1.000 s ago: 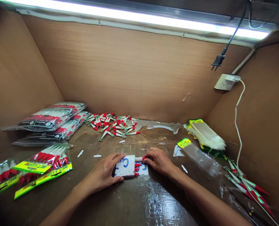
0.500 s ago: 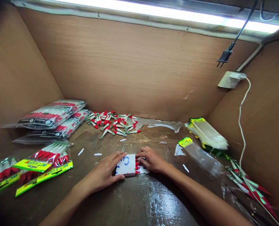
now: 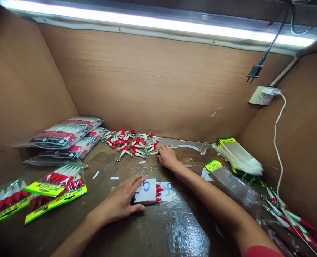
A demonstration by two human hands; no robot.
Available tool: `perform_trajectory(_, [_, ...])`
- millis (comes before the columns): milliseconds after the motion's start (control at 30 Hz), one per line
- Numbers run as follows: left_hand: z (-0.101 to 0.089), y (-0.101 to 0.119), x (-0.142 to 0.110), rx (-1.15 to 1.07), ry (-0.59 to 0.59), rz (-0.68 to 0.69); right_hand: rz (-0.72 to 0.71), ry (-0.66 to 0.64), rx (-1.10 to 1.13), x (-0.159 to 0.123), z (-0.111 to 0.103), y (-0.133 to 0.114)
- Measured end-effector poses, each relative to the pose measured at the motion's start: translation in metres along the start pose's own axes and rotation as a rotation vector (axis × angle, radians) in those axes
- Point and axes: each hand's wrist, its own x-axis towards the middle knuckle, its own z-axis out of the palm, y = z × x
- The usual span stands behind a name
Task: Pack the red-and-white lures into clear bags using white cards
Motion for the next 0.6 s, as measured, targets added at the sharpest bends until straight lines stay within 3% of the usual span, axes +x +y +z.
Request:
perform_trajectory(133, [-0.001,-0.001,0.000,0.014,-0.010,-0.004,0.007,0.015,0.027,0.011,0.004,-0.001])
perform_trajectory(300, [0.000,-0.003,-0.002,0.035,0.009,0.015,0.062,0.034,0.208,-0.023,-0.018,0.002])
perform_trajectory(367, [-0.001,-0.002,-0.002,0.044,0.009,0.014,0.166,-0.070,0.572,-0.047,-0.031,0.005])
perform_trajectory(467, [-0.001,-0.002,-0.002,0.060,-0.007,0.014,0.430,-0.293,1.332,-0.087,-0.048,0.005])
perform_trajectory(600, [0.000,-0.005,-0.001,0.084,-0.021,0.012,0.618,-0.329,1.880,-0.124,-0.061,-0.004])
